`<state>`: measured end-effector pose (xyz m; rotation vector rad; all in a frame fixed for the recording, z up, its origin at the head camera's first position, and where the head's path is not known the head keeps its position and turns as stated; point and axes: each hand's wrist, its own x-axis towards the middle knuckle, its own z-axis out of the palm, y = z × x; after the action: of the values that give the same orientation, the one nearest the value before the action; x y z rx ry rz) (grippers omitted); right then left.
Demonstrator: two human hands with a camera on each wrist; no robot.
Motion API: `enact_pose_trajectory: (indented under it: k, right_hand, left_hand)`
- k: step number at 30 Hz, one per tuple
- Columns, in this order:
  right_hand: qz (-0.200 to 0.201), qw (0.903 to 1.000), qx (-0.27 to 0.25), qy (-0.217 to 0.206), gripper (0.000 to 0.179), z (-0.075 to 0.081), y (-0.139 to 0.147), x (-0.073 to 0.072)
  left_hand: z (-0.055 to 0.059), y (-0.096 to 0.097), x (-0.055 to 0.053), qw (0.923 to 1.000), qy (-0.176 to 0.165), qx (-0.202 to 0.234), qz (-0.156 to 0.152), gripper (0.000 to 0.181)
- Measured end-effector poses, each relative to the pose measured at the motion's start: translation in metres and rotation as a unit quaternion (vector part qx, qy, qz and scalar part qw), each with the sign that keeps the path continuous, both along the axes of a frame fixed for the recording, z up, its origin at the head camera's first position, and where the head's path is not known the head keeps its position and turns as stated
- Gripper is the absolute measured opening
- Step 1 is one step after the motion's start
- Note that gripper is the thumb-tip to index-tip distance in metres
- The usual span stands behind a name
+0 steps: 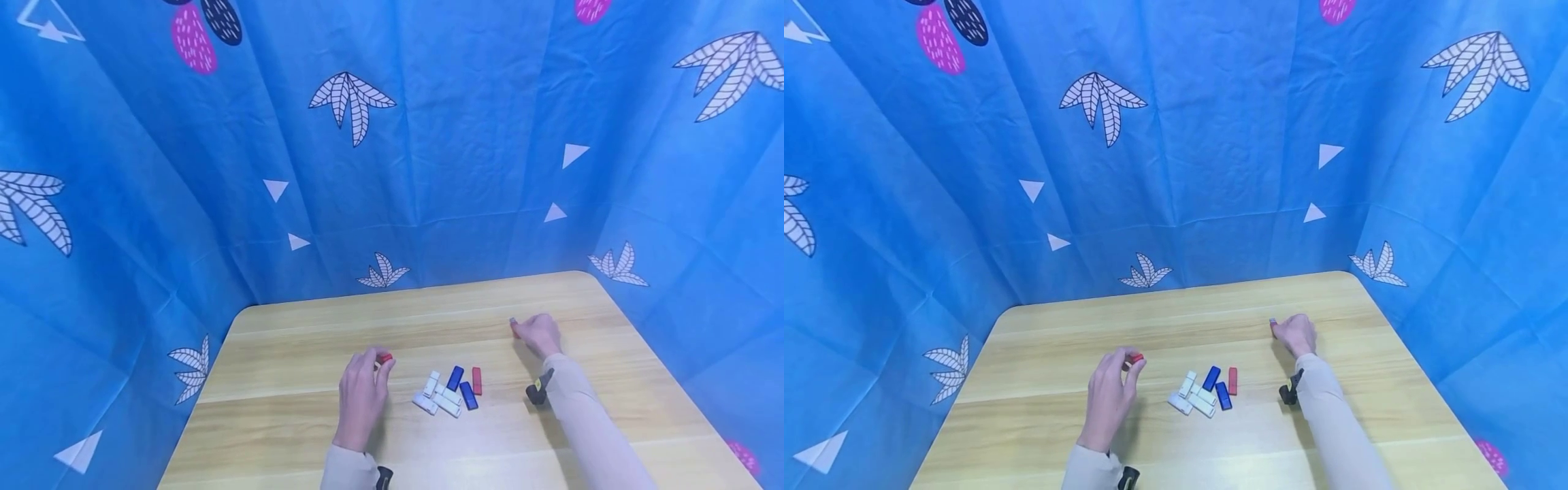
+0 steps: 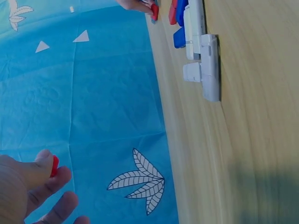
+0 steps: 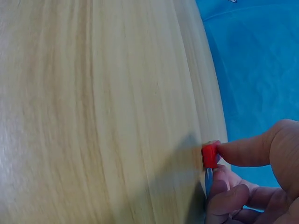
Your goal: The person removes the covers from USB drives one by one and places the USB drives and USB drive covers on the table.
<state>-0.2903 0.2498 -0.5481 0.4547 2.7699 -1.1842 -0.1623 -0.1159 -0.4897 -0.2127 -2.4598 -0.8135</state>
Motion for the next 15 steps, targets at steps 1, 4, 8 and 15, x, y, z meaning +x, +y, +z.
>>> enact_pose_trajectory:
  k: [1, 4, 8, 15]
  right_hand:
    - [-0.004, 1.0, -0.004, -0.004, 0.039, 0.0, 0.0, 0.0]
    - [-0.018, 0.9996, -0.019, -0.006, 0.038, 0.001, 0.001, 0.001]
    - [-0.034, 0.9988, -0.036, -0.003, 0.041, 0.007, 0.0, 0.005]
    - [-0.014, 0.9976, -0.023, 0.063, 0.04, 0.033, -0.008, 0.019]
  left_hand:
    - [-0.001, 0.0, -0.001, 1.0, -0.003, -0.001, 0.004, 0.014]
    - [-0.004, -0.002, -0.007, 0.9999, -0.001, -0.008, 0.012, 0.013]
    - [-0.006, -0.004, -0.019, 0.9997, -0.003, -0.021, 0.015, 0.011]
    - [-0.008, -0.007, -0.047, 0.9966, -0.08, 0.008, 0.016, 0.007]
